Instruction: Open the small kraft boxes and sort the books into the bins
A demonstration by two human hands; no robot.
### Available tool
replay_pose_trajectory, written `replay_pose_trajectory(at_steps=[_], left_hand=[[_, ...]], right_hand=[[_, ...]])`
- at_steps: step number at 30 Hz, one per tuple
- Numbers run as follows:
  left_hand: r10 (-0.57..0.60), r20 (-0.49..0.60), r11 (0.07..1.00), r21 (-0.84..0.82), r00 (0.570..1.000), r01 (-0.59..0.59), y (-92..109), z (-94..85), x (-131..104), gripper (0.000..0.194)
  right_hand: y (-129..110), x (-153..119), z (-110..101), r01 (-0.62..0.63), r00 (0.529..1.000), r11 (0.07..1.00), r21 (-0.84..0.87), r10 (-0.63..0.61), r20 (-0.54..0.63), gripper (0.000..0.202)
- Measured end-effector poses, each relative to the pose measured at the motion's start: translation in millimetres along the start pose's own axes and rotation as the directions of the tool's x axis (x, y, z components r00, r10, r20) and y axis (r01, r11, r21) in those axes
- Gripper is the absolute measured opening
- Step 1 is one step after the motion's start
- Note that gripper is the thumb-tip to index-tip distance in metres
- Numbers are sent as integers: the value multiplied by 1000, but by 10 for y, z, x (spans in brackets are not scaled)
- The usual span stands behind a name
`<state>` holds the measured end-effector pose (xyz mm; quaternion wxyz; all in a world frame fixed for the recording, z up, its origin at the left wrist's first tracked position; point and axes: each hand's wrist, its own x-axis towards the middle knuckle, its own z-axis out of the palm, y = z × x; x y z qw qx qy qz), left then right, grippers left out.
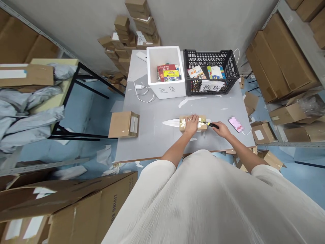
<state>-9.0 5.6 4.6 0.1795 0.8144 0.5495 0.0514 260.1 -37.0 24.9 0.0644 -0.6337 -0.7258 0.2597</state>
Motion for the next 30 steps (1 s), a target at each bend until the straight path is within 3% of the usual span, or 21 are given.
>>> replay_pose_trajectory(at_steps=[5, 13, 19, 24, 30], left_hand=[[-16, 5, 1000, 11, 1000, 16, 37, 2, -29, 79], [-29, 2, 999, 24, 1000, 29, 33, 13, -60, 77], [-38, -9, 999, 11, 999, 38, 36, 57, -75, 69], [-16, 35, 1000, -1, 999, 16, -61, 9, -248, 66], [-36, 26, 999, 42, 999, 35, -280, -50, -578, 58]], right_hand=[[35, 24, 64, 21, 999, 996, -90, -24, -34, 48], [252, 7, 35, 12, 991, 997, -83, -23, -134, 48], [345, 7, 6, -66, 982, 998, -15, 62, -180, 49], [202, 145, 90, -29, 983, 992, 126, 51, -177, 49], [-170, 639, 187, 121, 987, 975, 186, -98, -125, 49]])
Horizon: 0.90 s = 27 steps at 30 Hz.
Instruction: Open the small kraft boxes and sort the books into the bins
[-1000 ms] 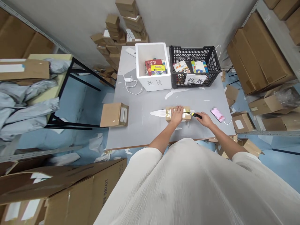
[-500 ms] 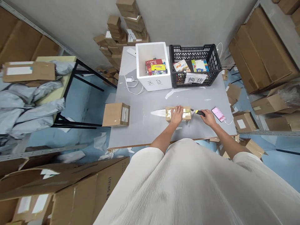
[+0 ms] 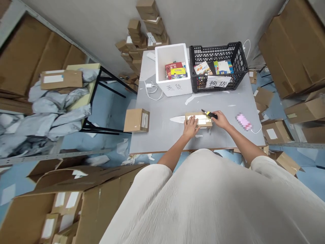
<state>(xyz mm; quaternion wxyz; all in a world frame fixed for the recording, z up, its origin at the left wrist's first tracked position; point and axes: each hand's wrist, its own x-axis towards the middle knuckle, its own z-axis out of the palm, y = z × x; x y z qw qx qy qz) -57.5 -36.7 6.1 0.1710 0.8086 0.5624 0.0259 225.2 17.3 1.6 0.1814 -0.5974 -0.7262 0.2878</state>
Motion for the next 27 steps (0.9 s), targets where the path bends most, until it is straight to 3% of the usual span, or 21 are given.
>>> replay_pose_trajectory(at_steps=[4, 9, 13, 20, 27], left_hand=[[-46, -38, 998, 30, 998, 47, -90, -11, -151, 38], [-70, 38, 997, 30, 997, 69, -159, 36, -224, 31], [-91, 8, 996, 15, 996, 91, -198, 88, -213, 32], [-34, -83, 995, -97, 996, 26, -250, 107, -11, 36], [-17, -78, 986, -169, 997, 3, -161, 27, 346, 47]], right_hand=[[-165, 304, 140, 42, 998, 997, -60, -39, 54, 44], [-294, 411, 274, 10, 986, 995, -96, 6, 165, 37], [-315, 326, 287, -41, 986, 995, -88, 54, 156, 38], [-273, 102, 184, -147, 982, 988, -38, 150, 117, 40], [-272, -187, 302, -302, 942, 919, 253, 246, 229, 35]])
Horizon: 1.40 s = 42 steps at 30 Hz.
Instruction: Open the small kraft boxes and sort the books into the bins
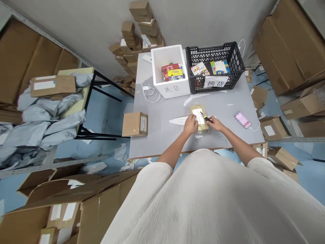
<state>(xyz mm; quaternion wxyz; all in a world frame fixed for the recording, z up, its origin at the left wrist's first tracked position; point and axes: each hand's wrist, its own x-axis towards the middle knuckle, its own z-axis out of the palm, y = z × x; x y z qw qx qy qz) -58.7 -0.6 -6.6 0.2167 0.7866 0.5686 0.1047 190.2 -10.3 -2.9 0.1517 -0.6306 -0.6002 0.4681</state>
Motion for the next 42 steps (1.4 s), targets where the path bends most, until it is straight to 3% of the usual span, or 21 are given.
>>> replay_pose_trajectory(at_steps=[2, 6, 12, 19, 23, 27, 30, 34, 38, 42], left_hand=[[-59, -1, 998, 29, 998, 59, 92, -8, 67, 54], [-178, 22, 982, 73, 984, 176, 334, -8, 119, 73], [-193, 80, 978, 94, 978, 185, 600, 17, 121, 86], [-198, 113, 978, 92, 974, 188, 721, 17, 184, 89], [-172, 186, 981, 121, 967, 151, 637, -50, 153, 91], [25, 281, 992, 113, 959, -59, 349, -162, 64, 97], [136, 312, 980, 98, 940, -174, 136, -223, 13, 99], [123, 270, 982, 105, 955, -156, 49, -223, -16, 84], [79, 226, 988, 115, 971, -107, 118, -164, -35, 70], [82, 256, 986, 122, 963, -116, 192, -104, -51, 64]], right_hand=[[28, -24, 29, -10, 1000, 996, 86, 9, 17, 36], [69, -8, -49, -8, 994, 991, 131, 22, -105, 37], [115, 6, -234, -33, 984, 991, 129, 54, -167, 36], [122, 35, -221, -68, 979, 984, 164, 97, -177, 40], [103, 47, -256, -78, 972, 978, 193, 117, -201, 41], [58, 59, -271, -65, 968, 970, 234, 118, -220, 39], [-9, 59, -219, -66, 980, 958, 279, 115, -161, 39], [-127, 10, -102, -97, 993, 928, 360, 116, -33, 44], [-216, -89, -33, -175, 984, 885, 432, 140, 112, 39], [-218, -168, -73, -237, 966, 868, 437, 161, 203, 28]])
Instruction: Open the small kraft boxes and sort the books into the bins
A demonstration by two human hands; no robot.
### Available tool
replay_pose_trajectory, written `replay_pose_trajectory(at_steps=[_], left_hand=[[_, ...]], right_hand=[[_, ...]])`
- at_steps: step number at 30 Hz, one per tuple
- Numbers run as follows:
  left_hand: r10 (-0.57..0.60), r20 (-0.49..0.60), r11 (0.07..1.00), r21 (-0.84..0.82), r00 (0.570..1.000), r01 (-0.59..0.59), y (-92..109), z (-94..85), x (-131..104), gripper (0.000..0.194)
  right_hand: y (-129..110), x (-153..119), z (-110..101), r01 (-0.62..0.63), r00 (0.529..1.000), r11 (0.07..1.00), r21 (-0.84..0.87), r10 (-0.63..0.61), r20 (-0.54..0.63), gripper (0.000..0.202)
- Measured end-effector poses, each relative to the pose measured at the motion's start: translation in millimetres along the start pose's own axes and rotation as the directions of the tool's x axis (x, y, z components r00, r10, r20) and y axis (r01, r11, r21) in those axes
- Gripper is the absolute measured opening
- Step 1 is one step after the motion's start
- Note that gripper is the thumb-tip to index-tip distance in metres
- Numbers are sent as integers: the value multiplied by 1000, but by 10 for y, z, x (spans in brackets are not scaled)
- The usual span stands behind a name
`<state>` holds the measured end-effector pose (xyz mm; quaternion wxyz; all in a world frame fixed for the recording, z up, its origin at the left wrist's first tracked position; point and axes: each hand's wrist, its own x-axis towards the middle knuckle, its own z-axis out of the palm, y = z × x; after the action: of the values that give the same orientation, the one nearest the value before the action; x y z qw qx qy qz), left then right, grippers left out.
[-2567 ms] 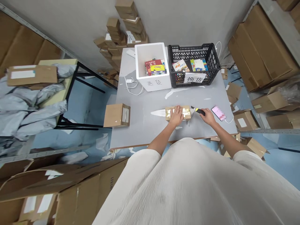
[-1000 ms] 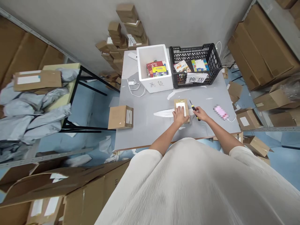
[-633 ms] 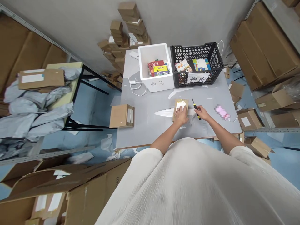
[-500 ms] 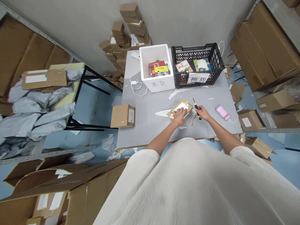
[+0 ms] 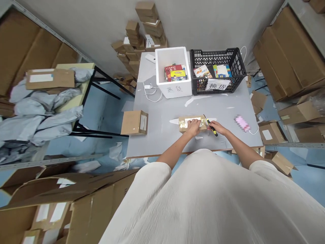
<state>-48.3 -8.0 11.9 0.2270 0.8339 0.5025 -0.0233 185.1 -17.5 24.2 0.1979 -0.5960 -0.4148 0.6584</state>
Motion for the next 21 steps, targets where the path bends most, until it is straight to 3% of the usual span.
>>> replay_pose_trajectory(at_steps=[3, 6, 11, 16, 21], left_hand=[[-37, -1, 999, 6, 999, 37, 36, 22, 19, 57], [-35, -16, 999, 8, 999, 36, 45, 36, 42, 55], [-14, -42, 1000, 19, 999, 15, 45, 70, 43, 52], [-1, -85, 1000, 11, 996, 1, 57, 112, 13, 51], [-2, -117, 999, 44, 993, 7, 84, 145, -40, 59]], right_hand=[[1, -24, -128, -5, 999, 995, -101, 1, -34, 22], [-10, -37, -312, 27, 995, 950, -310, -54, -80, 26], [-84, -88, -553, 125, 987, 859, -497, -158, -24, 28], [-226, -56, -641, 233, 960, 613, -755, -271, 76, 30], [-327, 108, -637, 207, 961, 398, -894, -254, 110, 28]])
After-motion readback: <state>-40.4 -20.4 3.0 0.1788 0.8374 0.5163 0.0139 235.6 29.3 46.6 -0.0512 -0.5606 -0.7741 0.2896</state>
